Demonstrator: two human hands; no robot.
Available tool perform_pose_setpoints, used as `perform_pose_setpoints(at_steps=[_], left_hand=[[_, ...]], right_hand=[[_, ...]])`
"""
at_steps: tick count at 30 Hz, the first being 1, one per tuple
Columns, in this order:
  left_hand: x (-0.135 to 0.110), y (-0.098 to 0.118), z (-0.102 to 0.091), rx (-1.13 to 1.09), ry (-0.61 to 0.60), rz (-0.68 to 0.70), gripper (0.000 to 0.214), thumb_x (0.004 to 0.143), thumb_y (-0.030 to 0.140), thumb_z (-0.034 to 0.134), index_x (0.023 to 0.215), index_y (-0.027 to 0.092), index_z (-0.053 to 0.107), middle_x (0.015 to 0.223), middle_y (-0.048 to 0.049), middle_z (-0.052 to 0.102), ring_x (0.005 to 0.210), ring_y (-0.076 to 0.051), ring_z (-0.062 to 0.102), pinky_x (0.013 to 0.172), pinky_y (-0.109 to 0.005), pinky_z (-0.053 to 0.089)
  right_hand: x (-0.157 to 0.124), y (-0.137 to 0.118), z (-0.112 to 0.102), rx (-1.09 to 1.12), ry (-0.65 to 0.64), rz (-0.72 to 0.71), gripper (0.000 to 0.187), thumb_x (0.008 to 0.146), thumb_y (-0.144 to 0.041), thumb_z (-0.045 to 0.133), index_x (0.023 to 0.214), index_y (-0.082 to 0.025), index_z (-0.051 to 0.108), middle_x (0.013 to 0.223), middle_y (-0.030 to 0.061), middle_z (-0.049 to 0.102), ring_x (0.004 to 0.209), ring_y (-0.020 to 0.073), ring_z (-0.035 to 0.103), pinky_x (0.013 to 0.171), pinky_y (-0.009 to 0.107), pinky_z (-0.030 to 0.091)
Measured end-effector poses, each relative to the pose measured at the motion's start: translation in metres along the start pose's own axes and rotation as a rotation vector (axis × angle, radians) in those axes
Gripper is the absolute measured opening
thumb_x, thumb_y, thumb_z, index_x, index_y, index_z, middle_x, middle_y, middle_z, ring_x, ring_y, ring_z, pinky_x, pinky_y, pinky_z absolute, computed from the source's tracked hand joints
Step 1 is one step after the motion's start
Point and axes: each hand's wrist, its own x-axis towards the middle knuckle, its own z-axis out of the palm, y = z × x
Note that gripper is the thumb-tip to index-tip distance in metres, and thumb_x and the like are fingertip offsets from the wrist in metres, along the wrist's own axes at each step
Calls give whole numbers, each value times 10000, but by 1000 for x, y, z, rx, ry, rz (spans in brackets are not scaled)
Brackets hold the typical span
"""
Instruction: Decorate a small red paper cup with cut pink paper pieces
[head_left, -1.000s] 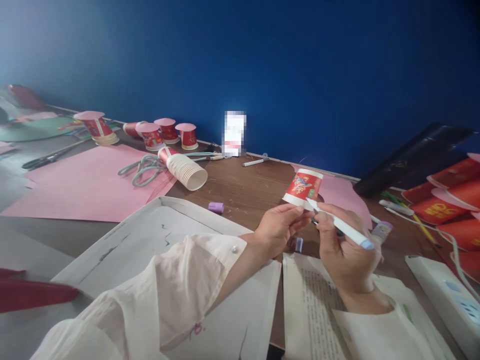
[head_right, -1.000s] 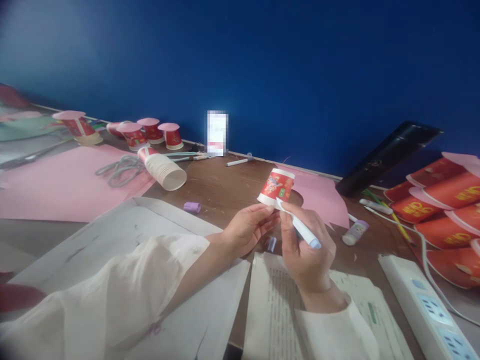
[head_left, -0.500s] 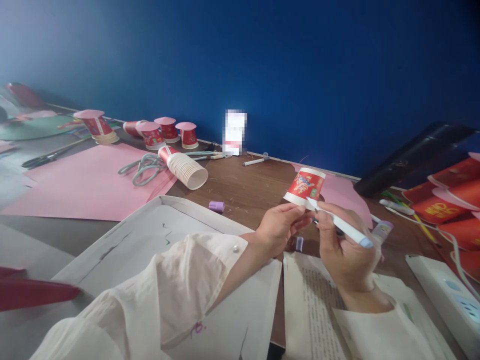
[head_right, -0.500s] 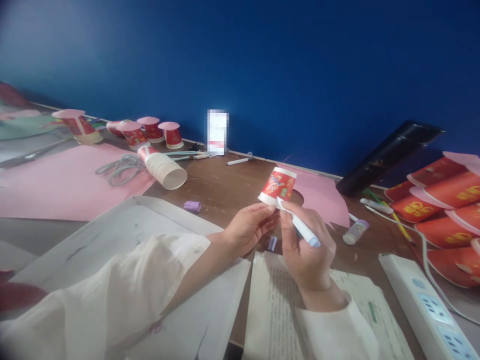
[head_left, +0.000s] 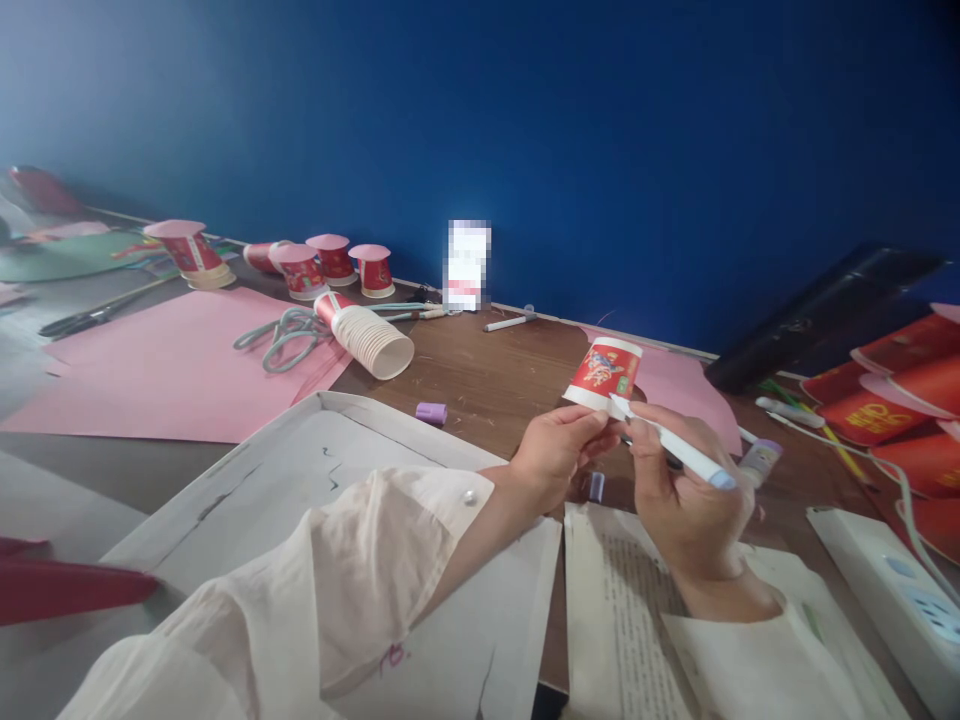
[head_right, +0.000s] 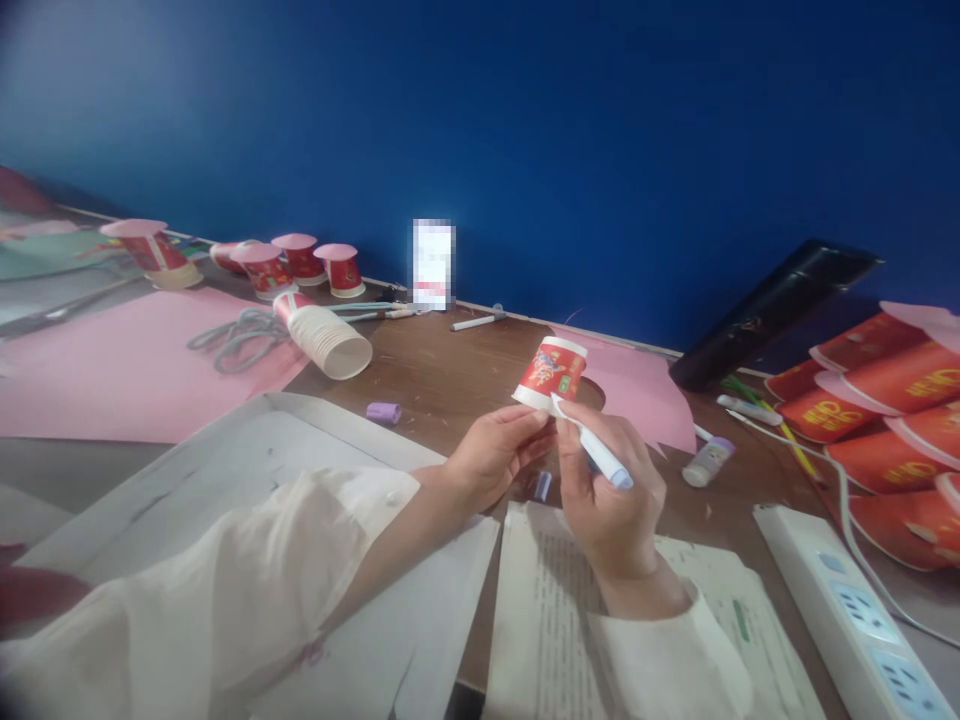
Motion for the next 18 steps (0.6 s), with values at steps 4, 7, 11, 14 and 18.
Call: perform_pose_setpoints(at_steps=[4,7,11,14,18], left_hand=[[0,0,0,11,0,2,287,625,280,902,787,97,751,815,-60,714,798,-126,659,904,-287,502],[0,0,0,23,5,4,257,644,273,893,772,109,743,810,-58,713,792,-127,658,895,-285,510],[-1,1,0,24,10,-2,217,672,251,873,764,109,737,817,-62,714,797,-126,659,900,-278,506],[-2,3,1,28,27,-17,182,701,226,852,764,105,732,816,-68,719,807,-131,665,928,-292,502],[-3,5,4,3,49,-31,97,756,159,795,770,89,729,794,-70,709,798,-125,674,913,-276,514]], right_hand=[[1,0,0,1,-7,5,164,926,-140,624,1058,-131,722,883,94,754,741,182,694,705,298,545],[0,0,0,-1,-9,7,166,928,-141,618,1057,-134,723,904,96,758,760,187,702,718,302,549],[-1,1,0,4,-3,24,173,932,-152,612,1064,-136,723,866,83,750,707,174,684,694,300,545],[-3,2,-1,-4,3,41,165,934,-161,611,1055,-149,722,885,82,753,733,182,692,717,314,548],[-4,3,-2,-16,4,62,165,933,-169,617,1062,-158,720,902,75,758,746,186,706,733,322,553]])
